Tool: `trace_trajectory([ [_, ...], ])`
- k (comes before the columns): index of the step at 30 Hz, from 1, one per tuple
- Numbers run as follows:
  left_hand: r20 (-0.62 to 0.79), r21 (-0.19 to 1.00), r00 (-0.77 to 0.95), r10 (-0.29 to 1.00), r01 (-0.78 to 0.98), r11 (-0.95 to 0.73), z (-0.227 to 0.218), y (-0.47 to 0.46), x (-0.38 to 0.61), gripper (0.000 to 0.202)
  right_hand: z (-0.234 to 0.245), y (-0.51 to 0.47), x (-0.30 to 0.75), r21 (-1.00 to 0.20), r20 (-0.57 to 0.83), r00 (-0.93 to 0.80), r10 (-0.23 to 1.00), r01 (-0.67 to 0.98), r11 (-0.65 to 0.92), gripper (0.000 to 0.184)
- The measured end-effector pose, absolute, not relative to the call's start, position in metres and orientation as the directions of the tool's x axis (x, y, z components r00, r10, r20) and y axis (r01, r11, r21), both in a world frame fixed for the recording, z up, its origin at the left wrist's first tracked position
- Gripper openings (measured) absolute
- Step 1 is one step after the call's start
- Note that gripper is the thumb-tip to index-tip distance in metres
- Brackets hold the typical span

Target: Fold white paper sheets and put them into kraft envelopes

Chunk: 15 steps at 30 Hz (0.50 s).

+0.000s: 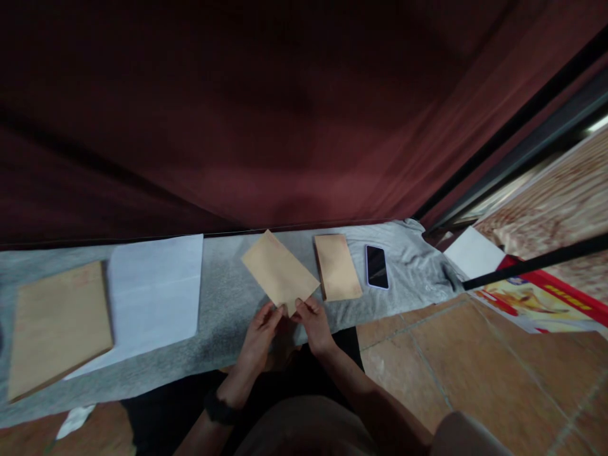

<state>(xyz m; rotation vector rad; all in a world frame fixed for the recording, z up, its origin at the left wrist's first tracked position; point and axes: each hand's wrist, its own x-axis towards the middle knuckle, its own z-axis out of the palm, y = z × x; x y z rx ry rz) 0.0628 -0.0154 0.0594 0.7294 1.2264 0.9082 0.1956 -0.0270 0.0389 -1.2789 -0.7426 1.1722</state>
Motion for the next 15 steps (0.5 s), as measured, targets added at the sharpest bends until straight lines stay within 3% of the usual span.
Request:
trace_trajectory([
  [3, -0.434, 0.871, 0.117, 0.893, -0.200, 0.450, 0.058, -0.015, 0.065, 0.048, 0.036, -0.032, 0.187, -0.893, -0.315, 0.275, 0.908, -0.410, -0.186, 0.035],
  [8, -0.445, 0.881, 0.094, 0.890, -0.129, 0.454, 0.049, -0.009, 0.050, 0.037, 0.028, -0.031, 0.195, -0.866, -0.368, 0.293, 0.882, -0.454, -0.211, 0.036],
  [15, -0.433, 0.898, 0.063, 0.899, -0.051, 0.436, 0.042, 0.005, 0.033, 0.043, 0.019, -0.028, 0.212, -0.861, -0.384, 0.289, 0.877, -0.455, -0.227, 0.042],
])
